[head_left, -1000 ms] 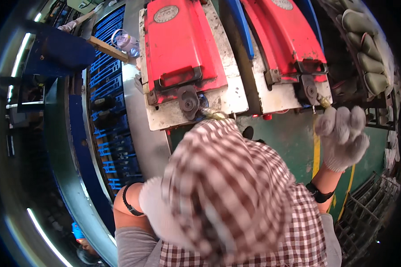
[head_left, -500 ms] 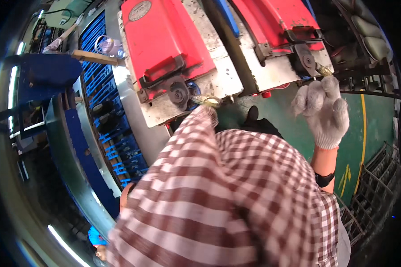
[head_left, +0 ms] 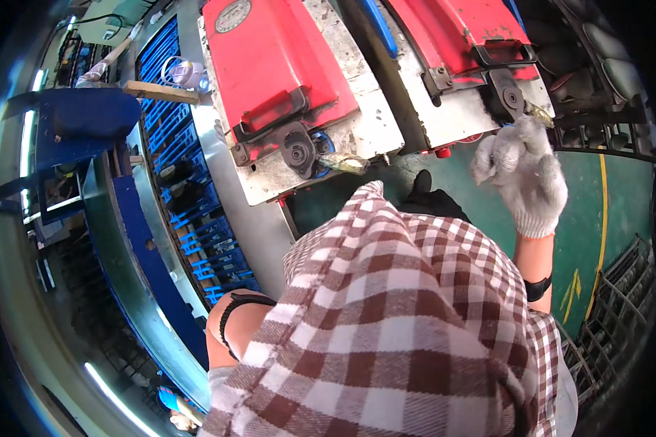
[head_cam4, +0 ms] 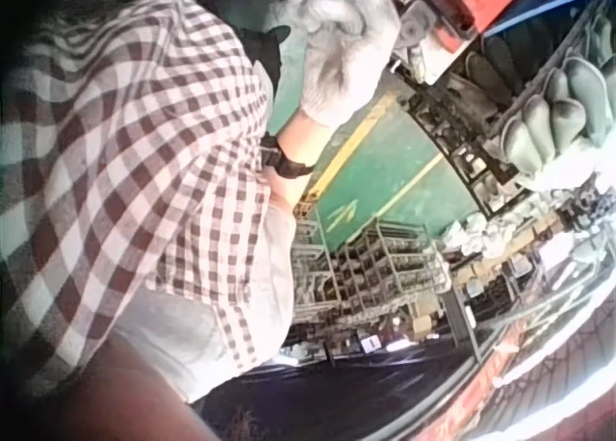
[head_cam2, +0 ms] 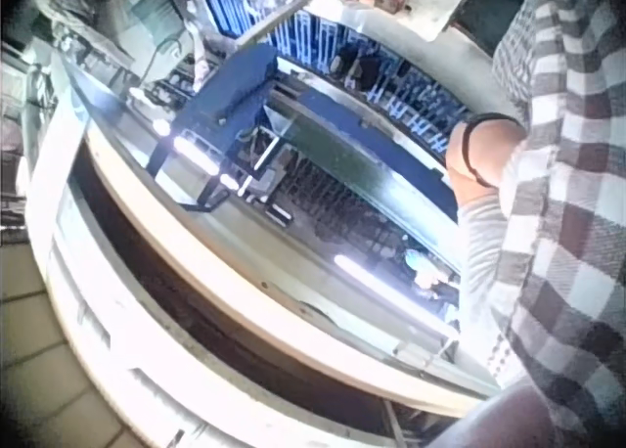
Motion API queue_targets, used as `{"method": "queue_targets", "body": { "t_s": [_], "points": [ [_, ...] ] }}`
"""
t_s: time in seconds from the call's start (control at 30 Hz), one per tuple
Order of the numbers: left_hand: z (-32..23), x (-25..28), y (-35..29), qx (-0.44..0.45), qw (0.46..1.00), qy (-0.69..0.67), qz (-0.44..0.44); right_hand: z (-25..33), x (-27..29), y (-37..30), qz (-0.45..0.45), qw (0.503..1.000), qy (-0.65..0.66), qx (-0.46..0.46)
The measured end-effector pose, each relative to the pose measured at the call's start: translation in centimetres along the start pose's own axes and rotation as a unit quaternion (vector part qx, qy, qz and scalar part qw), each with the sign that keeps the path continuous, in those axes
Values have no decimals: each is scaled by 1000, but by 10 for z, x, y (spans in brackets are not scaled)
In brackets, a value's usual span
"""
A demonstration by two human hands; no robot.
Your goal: Processing shoes in a lasting machine and returning them to a conveyor belt.
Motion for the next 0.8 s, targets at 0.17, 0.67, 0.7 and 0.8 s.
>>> {"method": "queue_targets", "body": {
  "t_s": [0.17, 0.67, 0.7, 0.8],
  "points": [
    [5, 0, -13, -3, 1000, -14, -1, -3, 2, 2, -5, 1000, -18, -11],
    [18, -24, -52, -46, 998, -41, -33, -46, 0, 4, 10, 988, -48, -145],
    [18, -26, -54, -49, 997, -43, -37, -51, 1, 5, 8, 985, -69, -156],
    [21, -30, -63, -56, 996, -50, -48, -74, -4, 12, 2, 963, -130, -237]
  ]
}}
Point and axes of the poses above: each hand's wrist, its own y-axis towards the middle knuckle, its own x-axis out of the back of the hand, z = x × y, the point moved 4 cm from there along y, towards the middle knuckle, and after that the axes turned 9 degrees about -y, right-handed, at the moved point
